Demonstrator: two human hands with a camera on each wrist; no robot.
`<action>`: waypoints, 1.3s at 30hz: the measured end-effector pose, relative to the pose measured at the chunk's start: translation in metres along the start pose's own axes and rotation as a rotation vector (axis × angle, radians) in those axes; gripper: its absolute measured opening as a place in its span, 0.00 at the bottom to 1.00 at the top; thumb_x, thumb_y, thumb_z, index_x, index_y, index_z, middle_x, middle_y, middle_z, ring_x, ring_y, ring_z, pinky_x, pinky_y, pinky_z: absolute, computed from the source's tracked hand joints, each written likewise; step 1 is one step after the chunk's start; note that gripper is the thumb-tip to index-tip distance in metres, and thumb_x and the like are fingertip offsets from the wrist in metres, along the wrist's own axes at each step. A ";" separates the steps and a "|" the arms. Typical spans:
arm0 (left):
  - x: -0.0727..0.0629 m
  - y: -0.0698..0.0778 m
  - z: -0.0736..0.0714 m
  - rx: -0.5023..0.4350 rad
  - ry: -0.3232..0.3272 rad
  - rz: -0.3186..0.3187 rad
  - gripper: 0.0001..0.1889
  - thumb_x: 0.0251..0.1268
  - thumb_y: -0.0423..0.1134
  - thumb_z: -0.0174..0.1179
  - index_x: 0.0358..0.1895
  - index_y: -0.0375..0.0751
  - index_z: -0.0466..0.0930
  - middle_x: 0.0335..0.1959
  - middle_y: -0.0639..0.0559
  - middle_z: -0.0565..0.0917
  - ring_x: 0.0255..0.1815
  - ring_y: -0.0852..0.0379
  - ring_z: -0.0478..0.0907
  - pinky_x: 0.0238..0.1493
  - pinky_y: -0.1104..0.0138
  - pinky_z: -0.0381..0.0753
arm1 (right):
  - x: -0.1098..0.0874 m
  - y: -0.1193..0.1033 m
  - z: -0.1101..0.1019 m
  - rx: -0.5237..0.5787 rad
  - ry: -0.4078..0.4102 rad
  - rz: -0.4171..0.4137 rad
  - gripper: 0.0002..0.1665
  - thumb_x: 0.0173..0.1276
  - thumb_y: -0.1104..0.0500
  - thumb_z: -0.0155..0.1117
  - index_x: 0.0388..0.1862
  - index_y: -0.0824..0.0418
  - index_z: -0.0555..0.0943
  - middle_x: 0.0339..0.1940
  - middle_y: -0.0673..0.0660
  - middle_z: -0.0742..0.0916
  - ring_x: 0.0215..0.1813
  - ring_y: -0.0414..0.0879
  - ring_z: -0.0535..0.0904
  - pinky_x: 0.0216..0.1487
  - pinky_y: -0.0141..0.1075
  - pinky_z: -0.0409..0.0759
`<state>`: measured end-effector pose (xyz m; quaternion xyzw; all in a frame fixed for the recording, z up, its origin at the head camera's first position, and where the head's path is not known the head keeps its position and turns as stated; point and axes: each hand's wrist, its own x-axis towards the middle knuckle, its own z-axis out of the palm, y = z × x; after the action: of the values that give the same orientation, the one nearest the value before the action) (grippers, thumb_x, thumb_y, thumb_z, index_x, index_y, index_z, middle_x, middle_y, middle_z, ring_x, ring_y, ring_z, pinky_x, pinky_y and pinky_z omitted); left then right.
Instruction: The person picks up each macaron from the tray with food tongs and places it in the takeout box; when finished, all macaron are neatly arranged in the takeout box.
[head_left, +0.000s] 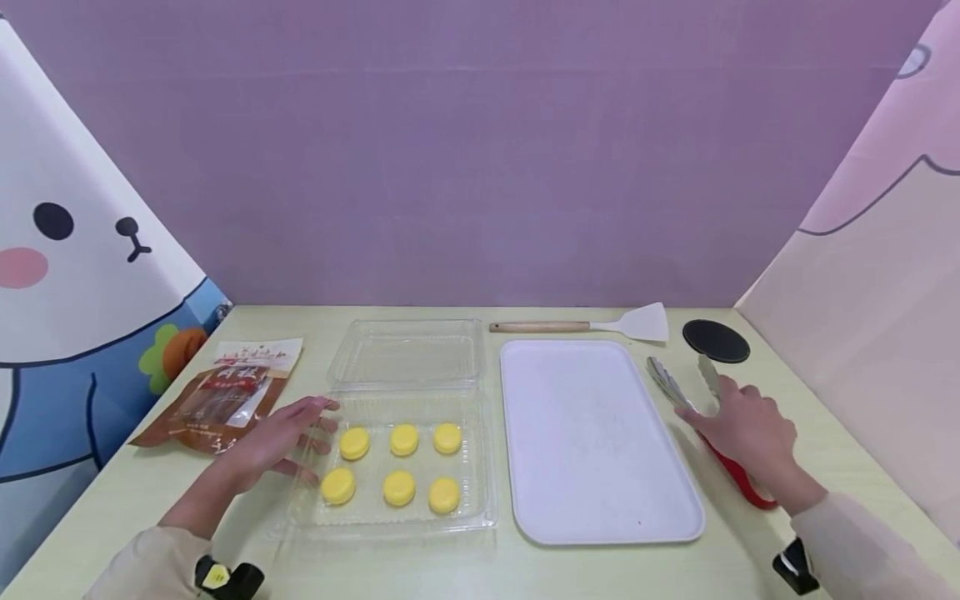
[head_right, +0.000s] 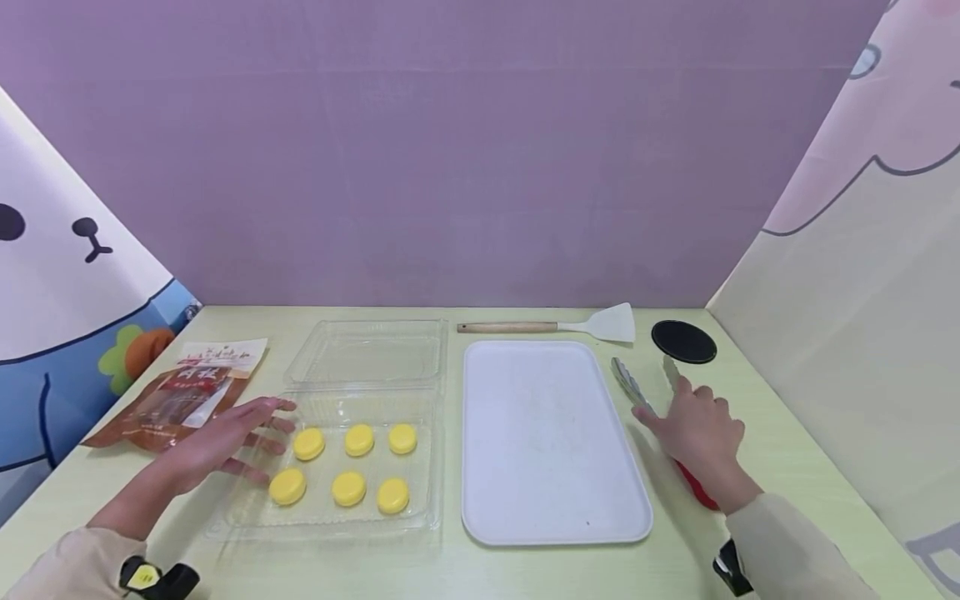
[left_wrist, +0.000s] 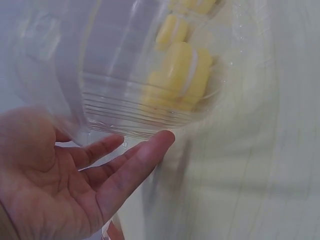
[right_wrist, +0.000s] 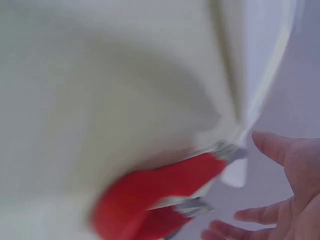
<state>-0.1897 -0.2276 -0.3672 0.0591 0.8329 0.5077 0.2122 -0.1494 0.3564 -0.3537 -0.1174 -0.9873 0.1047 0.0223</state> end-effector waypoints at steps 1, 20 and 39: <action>-0.001 0.000 0.000 0.006 0.002 -0.002 0.34 0.85 0.57 0.34 0.75 0.30 0.57 0.65 0.26 0.71 0.52 0.45 0.80 0.41 0.52 0.88 | 0.000 -0.005 -0.002 -0.003 0.017 -0.018 0.50 0.68 0.34 0.61 0.68 0.73 0.63 0.52 0.81 0.73 0.50 0.77 0.72 0.36 0.63 0.74; -0.020 -0.006 0.001 -0.013 0.026 -0.061 0.33 0.83 0.57 0.41 0.75 0.34 0.60 0.67 0.29 0.71 0.56 0.42 0.78 0.41 0.54 0.88 | 0.022 -0.151 0.001 0.129 -0.041 -0.341 0.38 0.74 0.42 0.62 0.70 0.69 0.73 0.61 0.74 0.80 0.59 0.68 0.78 0.55 0.61 0.77; -0.023 -0.005 0.003 -0.063 -0.016 -0.055 0.33 0.84 0.57 0.39 0.76 0.34 0.58 0.69 0.27 0.69 0.54 0.44 0.81 0.40 0.52 0.88 | 0.057 -0.233 0.044 0.535 -0.358 -0.386 0.29 0.78 0.49 0.58 0.69 0.67 0.76 0.59 0.66 0.84 0.52 0.55 0.84 0.52 0.44 0.83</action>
<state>-0.1667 -0.2346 -0.3657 0.0334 0.8162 0.5271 0.2344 -0.2605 0.1391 -0.3462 0.1010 -0.9172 0.3717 -0.1016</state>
